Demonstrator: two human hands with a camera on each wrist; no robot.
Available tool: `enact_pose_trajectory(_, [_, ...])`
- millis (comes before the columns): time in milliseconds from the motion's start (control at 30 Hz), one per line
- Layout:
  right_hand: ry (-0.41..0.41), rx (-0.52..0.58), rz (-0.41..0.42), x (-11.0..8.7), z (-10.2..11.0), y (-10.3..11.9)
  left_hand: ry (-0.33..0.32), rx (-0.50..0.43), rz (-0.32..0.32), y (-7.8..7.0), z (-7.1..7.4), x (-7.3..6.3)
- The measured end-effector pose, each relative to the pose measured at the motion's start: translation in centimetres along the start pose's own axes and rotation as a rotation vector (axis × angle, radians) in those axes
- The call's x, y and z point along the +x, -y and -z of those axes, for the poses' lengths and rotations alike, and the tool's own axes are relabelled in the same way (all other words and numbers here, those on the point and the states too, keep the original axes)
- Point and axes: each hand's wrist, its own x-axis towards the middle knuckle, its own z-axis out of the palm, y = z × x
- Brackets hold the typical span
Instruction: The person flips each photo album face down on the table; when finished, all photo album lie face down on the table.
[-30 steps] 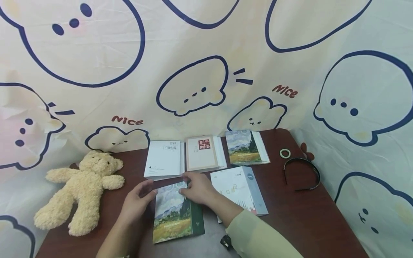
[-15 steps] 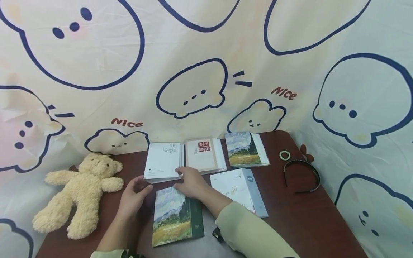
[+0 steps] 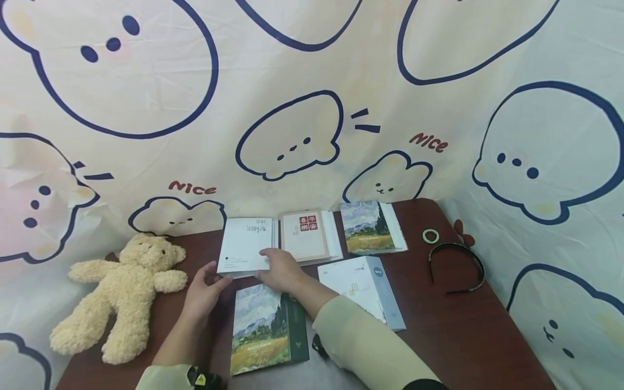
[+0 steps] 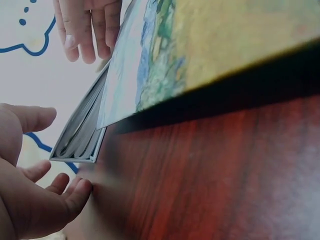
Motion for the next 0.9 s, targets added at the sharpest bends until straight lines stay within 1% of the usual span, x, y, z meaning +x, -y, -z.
enact_pose_trajectory(133, [0.012,0.013,-0.01,0.5,-0.3,0.1,-0.012,-0.019,0.033,-0.1,-0.2,0.7])
enact_pose_trajectory(233, [0.034,0.017,-0.028,0.7,-0.4,0.1,-0.015,-0.033,0.046,0.0,-0.3,1.2])
enact_pose_trajectory(433, [0.059,-0.002,-0.052,1.1,-0.3,0.3,-0.019,-0.061,0.043,0.2,-0.5,2.0])
enact_pose_trajectory(600, [0.073,-0.019,-0.055,1.2,-0.6,0.5,-0.02,-0.09,0.048,0.6,-0.3,2.2])
enact_pose_trajectory(733, [0.072,-0.037,-0.046,1.1,-0.7,0.5,-0.019,-0.09,0.043,0.9,-0.2,2.4])
enact_pose_trajectory(900, [0.066,-0.06,-0.037,1.3,-0.7,0.5,-0.021,-0.109,0.04,0.7,-0.1,2.4])
